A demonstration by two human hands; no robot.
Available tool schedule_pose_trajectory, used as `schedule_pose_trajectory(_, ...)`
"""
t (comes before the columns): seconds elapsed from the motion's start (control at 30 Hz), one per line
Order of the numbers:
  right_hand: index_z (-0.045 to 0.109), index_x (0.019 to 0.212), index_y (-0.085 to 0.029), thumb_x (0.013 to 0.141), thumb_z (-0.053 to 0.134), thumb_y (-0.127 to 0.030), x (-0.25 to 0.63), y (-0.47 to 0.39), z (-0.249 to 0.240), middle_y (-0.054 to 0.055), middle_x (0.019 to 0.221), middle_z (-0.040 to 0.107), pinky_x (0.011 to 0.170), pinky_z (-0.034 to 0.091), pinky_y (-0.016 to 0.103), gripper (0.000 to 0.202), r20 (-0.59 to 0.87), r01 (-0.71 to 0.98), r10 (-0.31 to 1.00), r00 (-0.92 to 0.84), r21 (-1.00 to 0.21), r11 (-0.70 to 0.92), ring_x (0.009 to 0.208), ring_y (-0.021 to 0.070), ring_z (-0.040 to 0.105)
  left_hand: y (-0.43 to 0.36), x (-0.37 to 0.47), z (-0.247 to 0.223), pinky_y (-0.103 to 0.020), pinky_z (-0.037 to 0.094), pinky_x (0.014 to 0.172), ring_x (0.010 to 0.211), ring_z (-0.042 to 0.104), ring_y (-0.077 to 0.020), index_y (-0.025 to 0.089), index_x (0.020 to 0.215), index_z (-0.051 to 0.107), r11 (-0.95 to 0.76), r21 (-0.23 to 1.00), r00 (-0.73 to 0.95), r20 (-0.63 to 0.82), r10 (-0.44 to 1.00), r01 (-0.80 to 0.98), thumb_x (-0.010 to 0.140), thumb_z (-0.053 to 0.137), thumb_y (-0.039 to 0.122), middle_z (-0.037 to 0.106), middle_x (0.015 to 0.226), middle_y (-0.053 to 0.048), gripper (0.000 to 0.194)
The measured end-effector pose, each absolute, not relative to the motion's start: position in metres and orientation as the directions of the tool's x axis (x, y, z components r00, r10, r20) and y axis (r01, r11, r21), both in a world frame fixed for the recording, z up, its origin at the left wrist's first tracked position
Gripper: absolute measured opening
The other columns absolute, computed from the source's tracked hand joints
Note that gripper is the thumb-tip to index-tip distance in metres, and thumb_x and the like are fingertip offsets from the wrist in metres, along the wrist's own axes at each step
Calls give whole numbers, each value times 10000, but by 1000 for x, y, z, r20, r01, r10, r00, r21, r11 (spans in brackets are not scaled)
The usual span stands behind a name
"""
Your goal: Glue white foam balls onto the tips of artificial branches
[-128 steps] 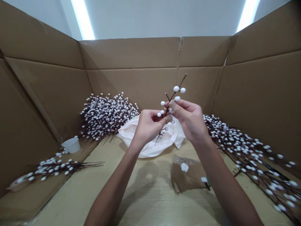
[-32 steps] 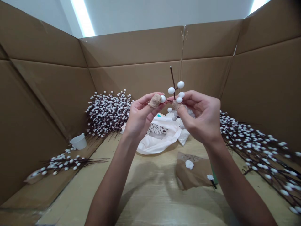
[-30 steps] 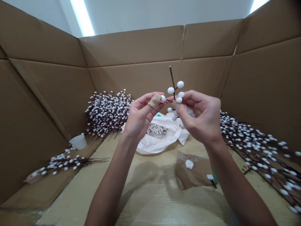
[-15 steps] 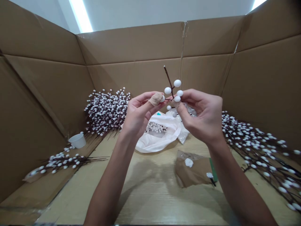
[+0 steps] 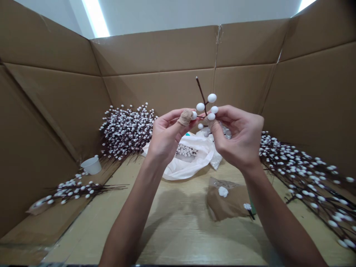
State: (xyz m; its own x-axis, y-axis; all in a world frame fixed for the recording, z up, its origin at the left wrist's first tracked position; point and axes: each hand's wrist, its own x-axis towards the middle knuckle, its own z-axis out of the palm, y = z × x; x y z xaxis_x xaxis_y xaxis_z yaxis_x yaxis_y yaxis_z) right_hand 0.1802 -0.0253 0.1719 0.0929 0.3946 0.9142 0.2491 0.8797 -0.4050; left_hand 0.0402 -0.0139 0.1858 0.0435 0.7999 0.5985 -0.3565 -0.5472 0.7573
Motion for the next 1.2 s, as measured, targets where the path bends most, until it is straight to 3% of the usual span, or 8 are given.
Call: schedule_pose_trajectory(1.2, 643, 807, -202, 747, 575, -114, 178, -25, 169, 21, 772, 688, 712, 554, 334, 126, 920, 303, 371, 128, -392, 869, 734, 186, 660, -21, 47, 184, -334, 548, 862, 874, 701, -188, 206, 725, 736, -616, 733, 4, 644, 765, -288, 677, 785, 289, 751, 798, -16, 108)
